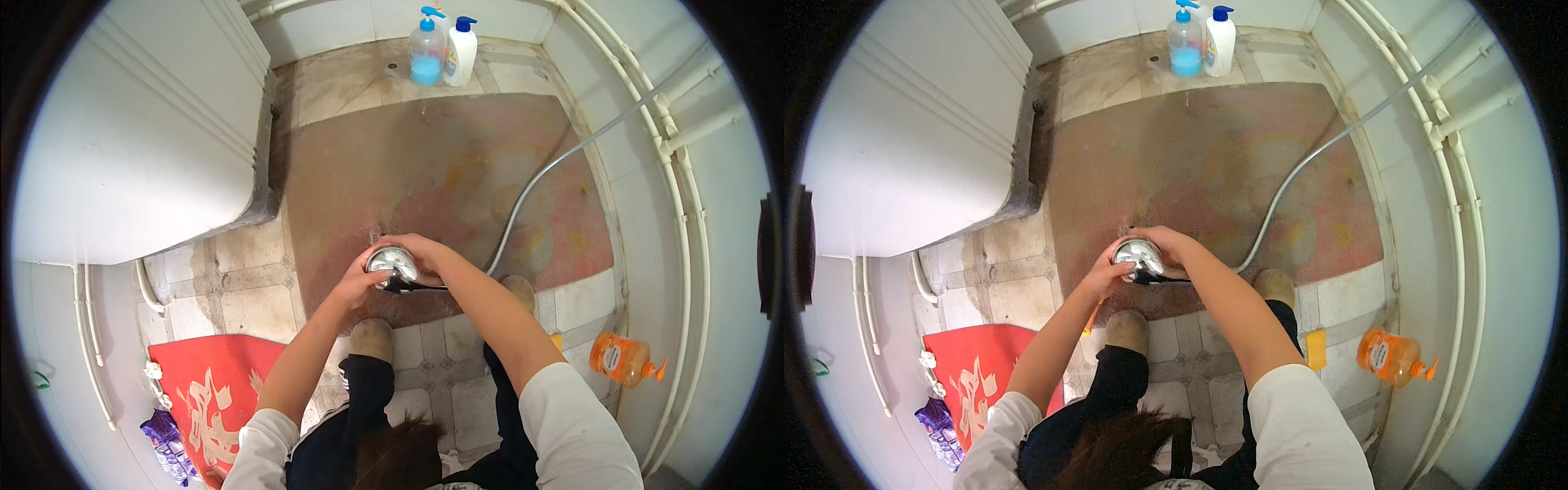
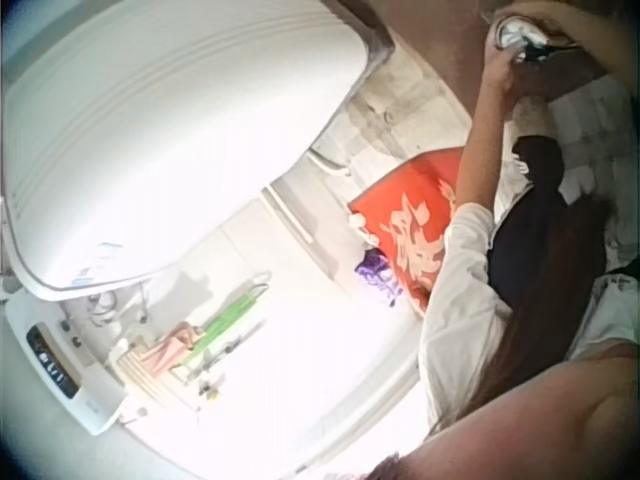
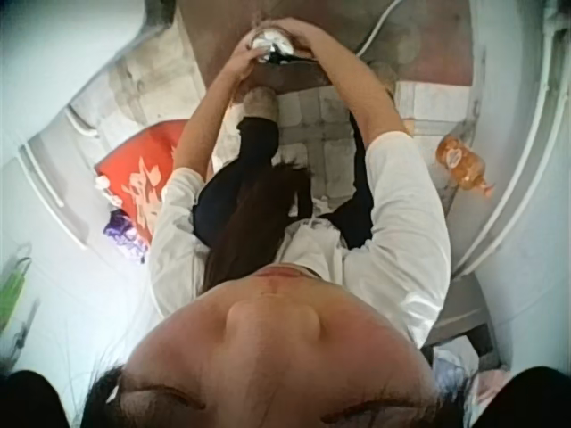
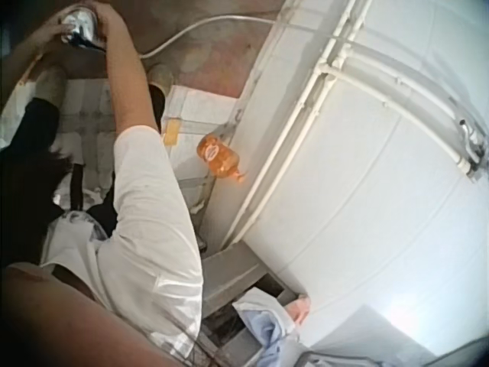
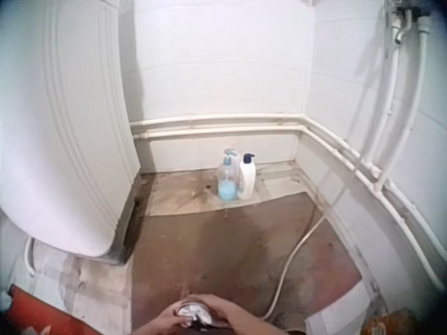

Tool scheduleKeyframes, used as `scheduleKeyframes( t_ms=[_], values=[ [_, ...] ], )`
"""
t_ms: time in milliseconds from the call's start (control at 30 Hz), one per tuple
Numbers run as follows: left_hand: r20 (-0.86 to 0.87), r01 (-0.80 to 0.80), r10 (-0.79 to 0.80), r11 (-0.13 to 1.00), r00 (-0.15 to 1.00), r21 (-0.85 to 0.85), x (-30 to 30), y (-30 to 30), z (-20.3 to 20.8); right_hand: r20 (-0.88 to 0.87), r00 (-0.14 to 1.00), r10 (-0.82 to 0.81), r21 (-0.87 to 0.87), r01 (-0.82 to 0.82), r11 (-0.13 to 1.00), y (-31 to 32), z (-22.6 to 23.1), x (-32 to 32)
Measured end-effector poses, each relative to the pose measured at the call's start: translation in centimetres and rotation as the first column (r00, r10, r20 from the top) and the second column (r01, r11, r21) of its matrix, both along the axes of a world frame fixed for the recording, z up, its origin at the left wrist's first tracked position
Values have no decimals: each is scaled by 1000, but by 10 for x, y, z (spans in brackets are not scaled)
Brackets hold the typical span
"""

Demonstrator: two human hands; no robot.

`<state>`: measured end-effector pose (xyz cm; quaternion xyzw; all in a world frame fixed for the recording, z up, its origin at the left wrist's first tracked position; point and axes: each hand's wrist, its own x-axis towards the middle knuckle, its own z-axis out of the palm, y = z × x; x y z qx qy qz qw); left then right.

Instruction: The person scrubs a small rug by hand using a sponge and rinsing it with a shower head.

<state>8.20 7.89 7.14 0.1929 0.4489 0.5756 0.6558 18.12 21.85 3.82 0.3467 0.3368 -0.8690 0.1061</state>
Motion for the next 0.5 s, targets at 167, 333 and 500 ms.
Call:
scheduleKeyframes(
  t_ms=[167, 333, 500],
  values=[
    [-50, 115, -115, 993, 992, -11, 9, 5, 2, -87, 980, 181, -218, -196, 956, 7, 0, 4],
    [16, 139, -138, 990, 990, -28, 2, -3, 4, -259, 912, 319, -264, -384, 885, -1, 28, -5],
    [33, 110, -109, 994, 993, -29, -5, -2, 14, -47, 964, 260, -169, -264, 950, -8, 7, 9]
  ],
)
